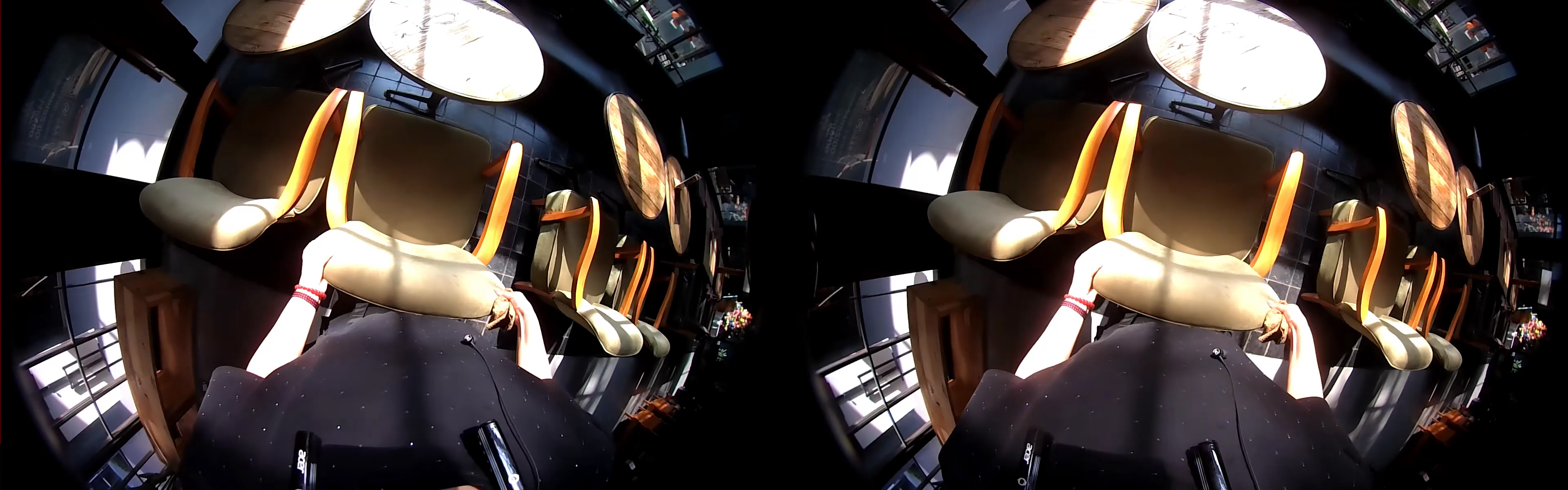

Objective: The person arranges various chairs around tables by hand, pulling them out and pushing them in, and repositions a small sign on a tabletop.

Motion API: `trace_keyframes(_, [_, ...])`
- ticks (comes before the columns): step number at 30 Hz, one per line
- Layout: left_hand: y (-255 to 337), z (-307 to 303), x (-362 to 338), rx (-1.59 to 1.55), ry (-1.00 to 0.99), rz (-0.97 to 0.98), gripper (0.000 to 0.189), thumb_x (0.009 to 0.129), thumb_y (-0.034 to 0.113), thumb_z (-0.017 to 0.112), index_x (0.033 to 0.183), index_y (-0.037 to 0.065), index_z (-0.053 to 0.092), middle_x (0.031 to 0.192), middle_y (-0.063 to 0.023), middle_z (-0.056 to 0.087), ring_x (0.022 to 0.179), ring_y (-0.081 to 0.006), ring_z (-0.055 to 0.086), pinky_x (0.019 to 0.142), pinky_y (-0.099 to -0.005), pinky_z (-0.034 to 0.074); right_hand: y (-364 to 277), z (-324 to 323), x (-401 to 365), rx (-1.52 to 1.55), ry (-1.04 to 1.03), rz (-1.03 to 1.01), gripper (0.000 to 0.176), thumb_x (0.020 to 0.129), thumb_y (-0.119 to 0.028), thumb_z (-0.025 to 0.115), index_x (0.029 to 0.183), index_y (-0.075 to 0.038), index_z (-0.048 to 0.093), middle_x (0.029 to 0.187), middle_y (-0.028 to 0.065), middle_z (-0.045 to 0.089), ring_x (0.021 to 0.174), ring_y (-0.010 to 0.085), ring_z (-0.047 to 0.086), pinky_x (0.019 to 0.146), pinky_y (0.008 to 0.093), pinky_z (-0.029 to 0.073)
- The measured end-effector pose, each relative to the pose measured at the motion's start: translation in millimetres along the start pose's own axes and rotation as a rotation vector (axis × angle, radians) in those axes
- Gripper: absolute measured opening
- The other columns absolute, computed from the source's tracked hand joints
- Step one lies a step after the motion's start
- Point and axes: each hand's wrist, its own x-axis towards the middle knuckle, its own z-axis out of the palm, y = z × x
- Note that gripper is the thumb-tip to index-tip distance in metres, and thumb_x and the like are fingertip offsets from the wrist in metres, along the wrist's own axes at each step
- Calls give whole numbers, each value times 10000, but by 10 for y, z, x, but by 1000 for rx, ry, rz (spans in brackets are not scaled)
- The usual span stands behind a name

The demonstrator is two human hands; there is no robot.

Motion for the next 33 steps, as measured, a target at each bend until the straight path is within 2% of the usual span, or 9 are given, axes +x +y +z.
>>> trace_keyframes(4, [149, 25, -90, 343, -99, 24, 342, 907, 128, 427, 1228, 10, 441, 1280, -124, 441, 1197, -201, 405, 1009, -324, 326, -8, 1, -38, -53, -4, 39, 203, 742, -171, 691, 782, -17, 564, 673, 70, 591, 532, 172, 566, 511, 283, 468])
trace_keyframes(8, [27, -177, 20, 1146, -202, 504, 337, 878, 124, 482, 1194, 8, 468, 1234, -123, 481, 1142, -198, 459, 966, -323, 375, -76, 26, -71, -114, -8, 78, 211, 748, -181, 685, 809, -16, 567, 690, 74, 598, 552, 178, 574, 525, 288, 472])
trace_keyframes(12, [-37, -80, 92, 1, -62, 50, 333, 809, 75, 576, 1130, 16, 511, 1141, -113, 537, 1038, -166, 521, 881, -304, 447, -231, 79, -154, -199, -2, 117, 222, 754, -191, 679, 835, -15, 571, 707, 77, 606, 571, 183, 582, 538, 292, 476])
trace_keyframes(15, [123, -94, -48, -53, 19, -173, 529, 784, 88, 621, 1254, 21, 388, 1185, -122, 505, 1079, -213, 496, 908, -355, 427, -359, 144, -211, -353, -10, 63, 231, 759, -199, 674, 855, -14, 573, 719, 80, 612, 586, 188, 589, 548, 295, 479])
trace_keyframes(17, [284, -227, -232, 153, 136, -247, 953, 757, 172, 677, 1385, 177, -41, 1191, -156, 472, 1086, -223, 481, 705, -374, 497, -444, 212, -313, -541, 57, -190, 217, 766, -206, 678, 781, -28, 553, 650, 49, 584, 506, 144, 543, 493, 281, 453])
trace_keyframes(20, [674, -891, -469, 275, 270, -232, 960, 752, 221, 687, 1385, 186, -34, 1267, -207, 385, 994, -275, 544, 720, -397, 497, -528, 81, -20, -372, 114, -569, 268, 752, -145, 689, 917, 17, 554, 753, 68, 597, 581, 139, 559, 547, 266, 464])
trace_keyframes(25, [1741, -2286, -513, 18, 630, 18, 760, 787, 388, 634, 1359, 143, 198, 1268, -232, 369, 929, -325, 573, 774, -443, 484, -992, 1427, -713, -301, 94, -728, 393, 781, -187, 665, 1072, 34, 521, 881, 96, 596, 735, 153, 582, 685, 267, 477])
trace_keyframes(29, [2813, -3098, -223, -174, 686, 279, 790, 779, 468, 614, 1366, 146, 195, 1299, -245, 326, 1085, -362, 479, 875, -481, 417, -1112, 2981, -915, -296, -188, -708, 376, 838, -163, 593, 1156, -4, 470, 741, 99, 622, 644, 133, 588, 614, 232, 475])
trace_keyframes(33, [3761, -3936, 406, -39, 596, 276, 878, 761, 534, 597, 1408, 216, 95, 1393, -238, 189, 1209, -388, 341, 985, -491, 300, -881, 4411, -825, -269, -362, -657, 383, 845, -148, 575, 1171, 13, 454, 772, 110, 635, 651, 133, 598, 595, 236, 483])
